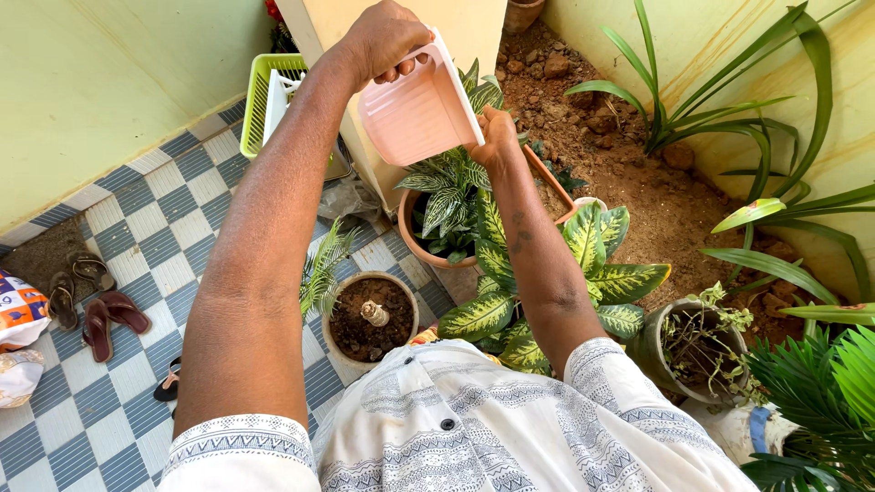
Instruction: The person dips a pink pitcher into a bucket of water and pours the water onto various potted plants and a soil bed.
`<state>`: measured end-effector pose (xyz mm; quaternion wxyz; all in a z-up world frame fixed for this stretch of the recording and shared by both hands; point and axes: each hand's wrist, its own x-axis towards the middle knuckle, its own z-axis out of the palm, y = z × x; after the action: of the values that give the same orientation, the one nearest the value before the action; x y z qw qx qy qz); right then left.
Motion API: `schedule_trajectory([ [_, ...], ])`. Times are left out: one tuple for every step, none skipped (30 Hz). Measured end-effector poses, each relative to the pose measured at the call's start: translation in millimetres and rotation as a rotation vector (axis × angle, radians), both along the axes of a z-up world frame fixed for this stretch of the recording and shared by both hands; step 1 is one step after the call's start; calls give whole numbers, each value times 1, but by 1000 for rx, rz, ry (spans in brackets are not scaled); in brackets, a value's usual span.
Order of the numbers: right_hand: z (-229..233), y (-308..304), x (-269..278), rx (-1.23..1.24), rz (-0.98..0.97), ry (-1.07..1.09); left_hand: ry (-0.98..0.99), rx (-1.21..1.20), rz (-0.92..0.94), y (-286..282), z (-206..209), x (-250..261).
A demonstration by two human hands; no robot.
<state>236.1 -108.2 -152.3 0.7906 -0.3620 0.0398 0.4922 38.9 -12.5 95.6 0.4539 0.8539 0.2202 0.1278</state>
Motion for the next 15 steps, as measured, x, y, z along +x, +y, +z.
schedule_trajectory([
  [-1, 1, 2, 24, 10, 21, 2, -1, -4, 0, 0, 2],
  [-3, 2, 3, 48, 20, 43, 5, -1, -9, -1, 0, 5],
  [-4, 2, 5, 72, 30, 64, 8, -2, -13, -1, 0, 7],
  [-6, 3, 6, 79, 27, 68, 12, 2, -12, -1, 0, 9],
  [-6, 4, 7, 85, 24, 72, 17, 6, -11, -1, 0, 11],
  [-7, 5, 7, 91, 22, 76, 22, 9, -10, -1, -1, 12],
  [-7, 5, 7, 90, 14, 52, 20, 11, -12, -1, -1, 13],
  [-7, 6, 7, 89, 5, 29, 18, 13, -14, -1, -1, 15],
  [-6, 6, 7, 88, -3, 6, 16, 14, -17, -1, -1, 16],
  [-5, 5, 6, 85, -17, 12, 17, 17, -15, -1, -1, 16],
  [-4, 5, 5, 83, -30, 18, 18, 19, -13, -1, -1, 16],
  [-3, 5, 5, 81, -43, 24, 18, 22, -11, -2, 0, 16],
  [-1, 5, 4, 91, -39, 26, 20, 28, -6, -2, 0, 17],
  [0, 5, 3, 100, -35, 29, 21, 34, -1, -3, 1, 17],
  [1, 4, 3, 110, -31, 32, 23, 40, 5, -4, 1, 18],
])
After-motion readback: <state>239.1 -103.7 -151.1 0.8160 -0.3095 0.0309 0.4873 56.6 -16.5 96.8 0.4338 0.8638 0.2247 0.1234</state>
